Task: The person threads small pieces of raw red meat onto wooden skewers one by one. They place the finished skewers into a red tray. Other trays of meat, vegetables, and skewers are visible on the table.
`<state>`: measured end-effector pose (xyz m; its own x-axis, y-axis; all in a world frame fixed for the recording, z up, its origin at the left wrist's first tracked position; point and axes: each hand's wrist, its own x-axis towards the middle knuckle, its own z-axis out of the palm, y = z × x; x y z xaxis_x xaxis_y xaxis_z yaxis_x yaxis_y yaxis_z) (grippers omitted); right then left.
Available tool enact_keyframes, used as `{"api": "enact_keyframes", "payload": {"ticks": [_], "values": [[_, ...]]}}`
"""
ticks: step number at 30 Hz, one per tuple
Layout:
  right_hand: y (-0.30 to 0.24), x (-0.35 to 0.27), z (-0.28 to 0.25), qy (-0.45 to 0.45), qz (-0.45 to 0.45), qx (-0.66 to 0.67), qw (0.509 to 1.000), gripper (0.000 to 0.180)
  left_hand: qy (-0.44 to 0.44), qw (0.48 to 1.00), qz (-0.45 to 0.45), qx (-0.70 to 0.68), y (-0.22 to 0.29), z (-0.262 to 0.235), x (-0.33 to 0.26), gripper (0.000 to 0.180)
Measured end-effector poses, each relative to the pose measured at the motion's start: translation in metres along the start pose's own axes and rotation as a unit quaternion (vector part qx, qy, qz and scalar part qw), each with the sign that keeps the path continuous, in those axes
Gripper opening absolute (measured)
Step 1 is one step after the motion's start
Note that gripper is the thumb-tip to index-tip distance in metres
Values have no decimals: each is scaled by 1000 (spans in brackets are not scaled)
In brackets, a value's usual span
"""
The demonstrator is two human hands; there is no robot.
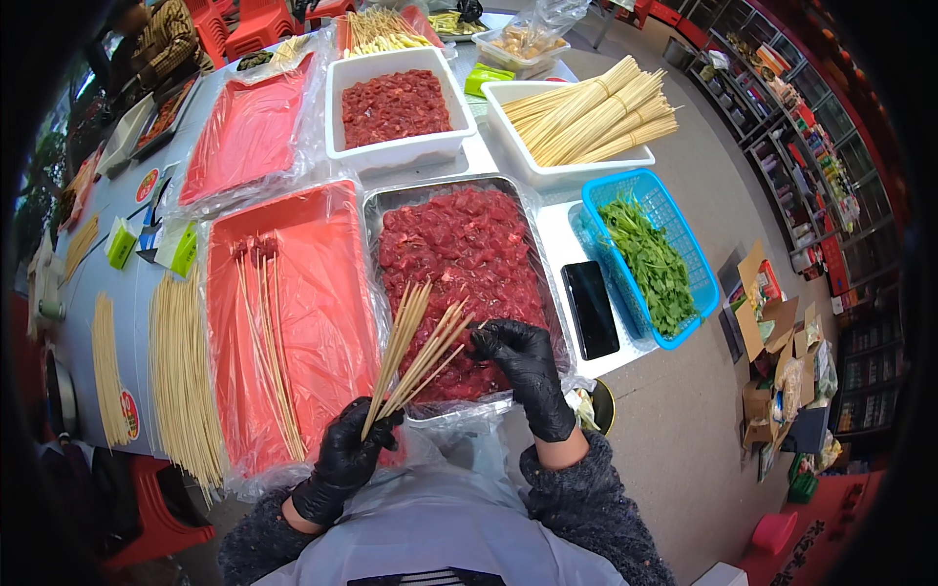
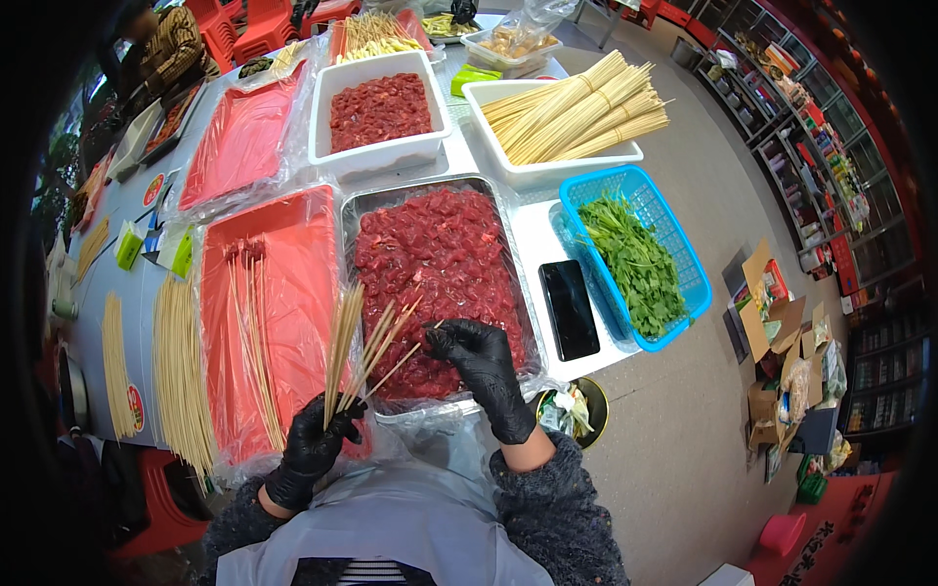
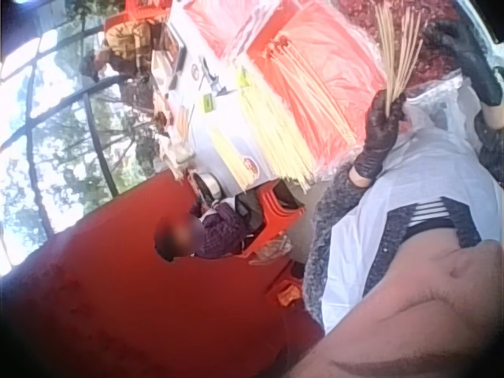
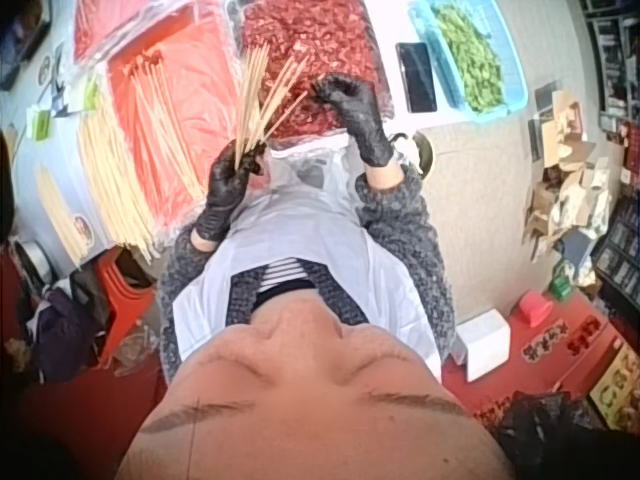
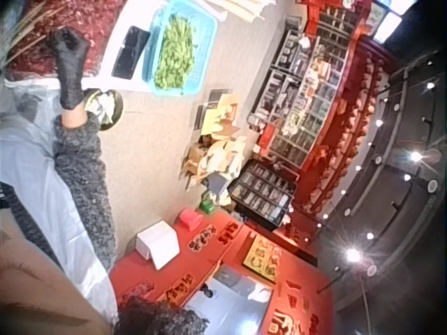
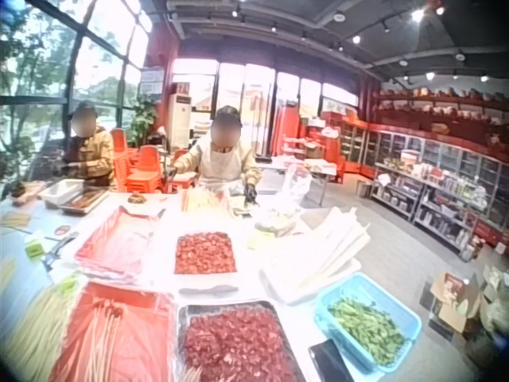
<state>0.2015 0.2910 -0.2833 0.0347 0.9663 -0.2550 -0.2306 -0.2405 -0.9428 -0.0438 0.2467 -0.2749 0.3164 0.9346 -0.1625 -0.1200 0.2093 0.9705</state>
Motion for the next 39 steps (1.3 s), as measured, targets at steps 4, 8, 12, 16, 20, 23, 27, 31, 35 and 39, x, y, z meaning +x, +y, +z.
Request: {"api": "enact_keyframes", "payload": {"ticks": [4, 8, 12, 16, 20, 23, 27, 31, 35, 39], "values": [[-3, 6, -14, -5, -80, -113, 990, 22, -81, 993, -52, 67, 5, -6, 8, 15], [-3, 12, -48, 119, -143, -363, 913, 25, -46, 993, -35, 103, -4, -14, 3, 19], [13, 9, -50, 5, -190, -525, 830, 21, -28, 994, -7, 103, -7, -12, 5, 17], [26, 14, -47, 7, -241, -611, 754, 29, 2, 995, -11, 97, -3, -7, 5, 13], [28, 19, -47, 25, -253, -589, 767, 24, -32, 982, 56, 179, -10, -16, 5, 17], [9, 11, -38, 62, -195, -435, 877, 25, -18, 973, 87, 211, -9, -17, 4, 14], [3, 5, -33, 77, -98, -76, 989, 26, 6, 970, 82, 231, -3, -11, 5, 12], [0, -1, -22, 73, -23, 90, 993, 24, 3, 974, 55, 219, -1, -10, 6, 15], [5, -3, -9, 88, -13, 209, 974, 23, 6, 981, 27, 192, 1, -11, 4, 17], [9, -4, -7, 74, -29, 219, 972, 23, 1, 979, 27, 204, -1, -16, 3, 18]]}}
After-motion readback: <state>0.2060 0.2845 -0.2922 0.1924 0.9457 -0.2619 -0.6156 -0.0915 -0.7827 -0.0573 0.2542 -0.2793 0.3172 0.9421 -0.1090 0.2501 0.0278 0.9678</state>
